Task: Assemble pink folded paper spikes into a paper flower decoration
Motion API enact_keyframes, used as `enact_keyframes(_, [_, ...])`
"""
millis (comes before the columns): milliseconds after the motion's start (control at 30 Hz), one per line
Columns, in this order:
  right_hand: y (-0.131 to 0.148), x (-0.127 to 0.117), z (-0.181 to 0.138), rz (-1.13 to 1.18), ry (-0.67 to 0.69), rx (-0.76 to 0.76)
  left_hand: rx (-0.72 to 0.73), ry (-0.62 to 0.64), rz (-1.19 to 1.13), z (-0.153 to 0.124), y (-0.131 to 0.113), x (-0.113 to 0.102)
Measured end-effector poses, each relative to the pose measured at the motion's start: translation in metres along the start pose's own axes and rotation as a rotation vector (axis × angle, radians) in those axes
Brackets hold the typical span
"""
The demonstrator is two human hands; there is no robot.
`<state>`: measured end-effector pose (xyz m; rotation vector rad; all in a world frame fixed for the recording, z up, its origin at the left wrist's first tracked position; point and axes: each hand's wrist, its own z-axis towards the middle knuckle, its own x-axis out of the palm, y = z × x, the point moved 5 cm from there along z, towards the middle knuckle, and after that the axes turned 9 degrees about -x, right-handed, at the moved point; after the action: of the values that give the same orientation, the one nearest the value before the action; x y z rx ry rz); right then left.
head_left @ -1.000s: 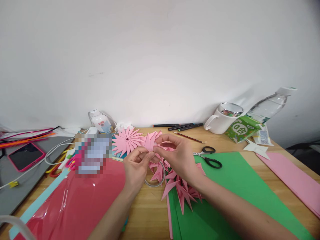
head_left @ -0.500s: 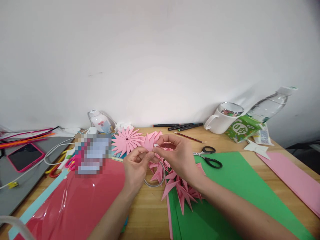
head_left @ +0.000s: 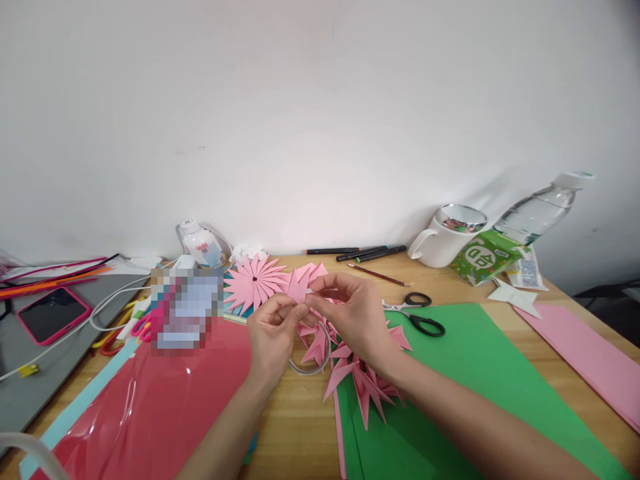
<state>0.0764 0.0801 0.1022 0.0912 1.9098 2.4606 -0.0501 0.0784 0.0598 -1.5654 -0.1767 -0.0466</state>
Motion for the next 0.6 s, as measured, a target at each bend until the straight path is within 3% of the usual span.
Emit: enact_keyframes(600, [-0.0078,0.0053,-0.0030,0.202,0.035,0.151,-0.003,-0.009,0.012,-0.0003,0.0002,0.0003])
